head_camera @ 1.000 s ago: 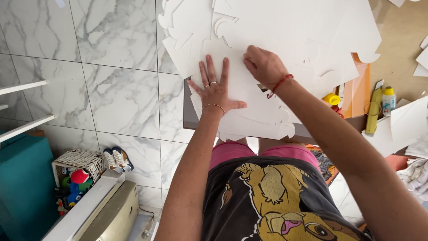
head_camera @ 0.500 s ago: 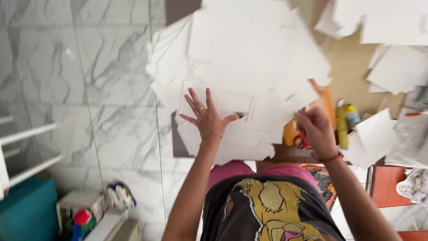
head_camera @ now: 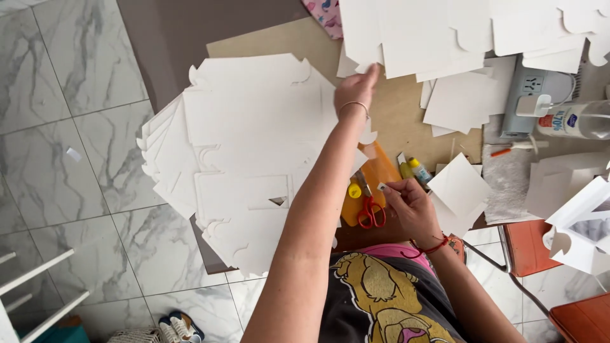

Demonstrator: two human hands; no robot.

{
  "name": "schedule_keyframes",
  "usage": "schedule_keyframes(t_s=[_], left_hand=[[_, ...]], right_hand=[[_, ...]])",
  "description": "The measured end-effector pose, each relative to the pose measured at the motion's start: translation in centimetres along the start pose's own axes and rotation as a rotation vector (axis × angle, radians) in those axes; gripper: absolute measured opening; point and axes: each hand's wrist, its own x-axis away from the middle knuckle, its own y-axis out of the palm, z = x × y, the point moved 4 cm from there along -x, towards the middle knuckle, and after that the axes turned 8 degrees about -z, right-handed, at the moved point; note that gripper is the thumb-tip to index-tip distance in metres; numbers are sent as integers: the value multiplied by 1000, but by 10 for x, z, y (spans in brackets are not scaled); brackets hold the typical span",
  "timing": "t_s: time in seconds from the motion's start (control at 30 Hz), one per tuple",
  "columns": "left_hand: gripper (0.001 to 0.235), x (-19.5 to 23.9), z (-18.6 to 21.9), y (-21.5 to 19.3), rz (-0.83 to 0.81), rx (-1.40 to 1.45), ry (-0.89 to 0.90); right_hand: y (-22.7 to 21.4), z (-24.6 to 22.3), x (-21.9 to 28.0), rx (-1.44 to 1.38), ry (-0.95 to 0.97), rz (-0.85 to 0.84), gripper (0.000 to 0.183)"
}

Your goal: Folding flat cardboard templates into boxes on a work table

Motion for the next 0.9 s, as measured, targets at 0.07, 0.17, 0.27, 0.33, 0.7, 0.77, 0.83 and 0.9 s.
schedule_keyframes(t_s=[0.07,0.17,0.27,0.33,0.7,0.77,0.83,0.9], left_hand=[[45,-22,-13,-4,98,46,-17],[37,-46,-23,-11,211,109,53],[25,-28,5,-27,178,173,167],[22,-7,18,-35,128,224,191],[18,80,-88,-241,199,797,398],[17,88,-120,-316,281,608,365],[18,97,-142,-374,368,425,309],[12,111,-147,-417,531,-144,368]], right_hand=[[-11,1,-3,-16,-5,17,13],[-20,-4,-6,-12,-11,39,15],[-17,-18,-9,72,47,-6,11],[-12,-20,-7,143,110,-56,10],[-16,-14,3,99,176,38,7],[-17,-9,5,88,182,63,6],[-14,-4,7,87,198,79,7],[-6,-2,14,226,188,97,15]])
